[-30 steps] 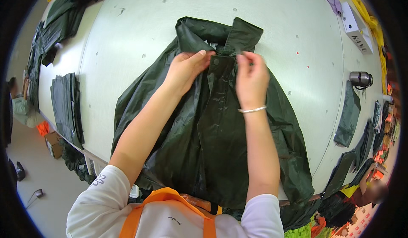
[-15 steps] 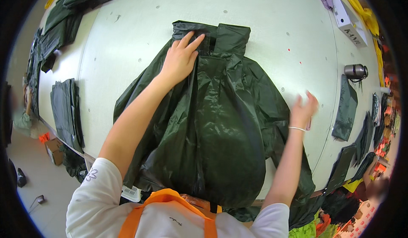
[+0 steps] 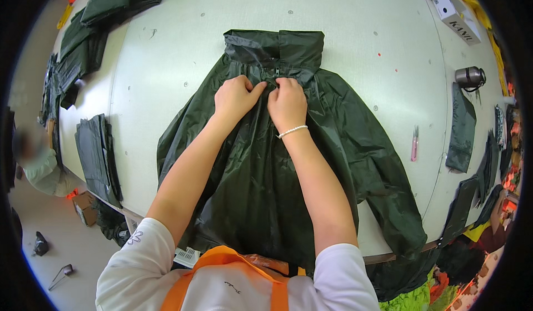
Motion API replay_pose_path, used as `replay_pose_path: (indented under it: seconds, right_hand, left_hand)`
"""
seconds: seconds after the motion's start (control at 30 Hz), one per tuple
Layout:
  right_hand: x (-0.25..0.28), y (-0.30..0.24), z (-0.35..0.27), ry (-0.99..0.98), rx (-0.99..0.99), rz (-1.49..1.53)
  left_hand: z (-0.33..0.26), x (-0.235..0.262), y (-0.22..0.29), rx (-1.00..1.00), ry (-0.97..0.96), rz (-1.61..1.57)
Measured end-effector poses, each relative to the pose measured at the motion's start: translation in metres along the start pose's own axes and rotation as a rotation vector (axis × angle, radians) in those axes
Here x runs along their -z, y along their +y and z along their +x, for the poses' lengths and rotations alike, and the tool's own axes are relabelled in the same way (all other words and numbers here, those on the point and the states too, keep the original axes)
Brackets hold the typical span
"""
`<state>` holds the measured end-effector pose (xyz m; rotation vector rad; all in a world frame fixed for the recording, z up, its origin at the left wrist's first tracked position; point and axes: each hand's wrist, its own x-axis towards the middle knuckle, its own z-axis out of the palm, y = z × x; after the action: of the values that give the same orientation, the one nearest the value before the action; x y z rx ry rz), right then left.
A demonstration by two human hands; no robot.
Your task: The person folds a dark green jacket on a white table, aligning the sleeves and body, then folds it into a compact rectangle. The person then picks up another jacket and begins to fold it in the same manner.
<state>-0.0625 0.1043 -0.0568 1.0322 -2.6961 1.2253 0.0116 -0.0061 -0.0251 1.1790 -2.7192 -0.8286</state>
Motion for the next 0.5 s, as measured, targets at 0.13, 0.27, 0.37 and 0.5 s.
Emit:
replay_pose_path:
  seconds: [0.13,0.27,0.37,0.5]
  right_hand:
    - [0.009,0.01,0.004,0.009,-0.193,0.331]
    - [0.012,0.008,0.005,-0.001,-0.314,0.337]
    - [0.005,0.008,0.01,0.028,-0.353,0.414]
    - [-0.007,0.005,0.008,0.015,-0.372,0.463]
  left_hand:
    - [0.02,-0.017,0.004,-0.073,-0.023,0.03]
    - [0.041,-0.028,-0.02,-0.101,-0.247,-0.35]
    - [0.045,-0.007,-0.013,0.031,-0.584,-0.912]
    - [0.04,-0.016,-0.016,0.13,-0.554,-1.13]
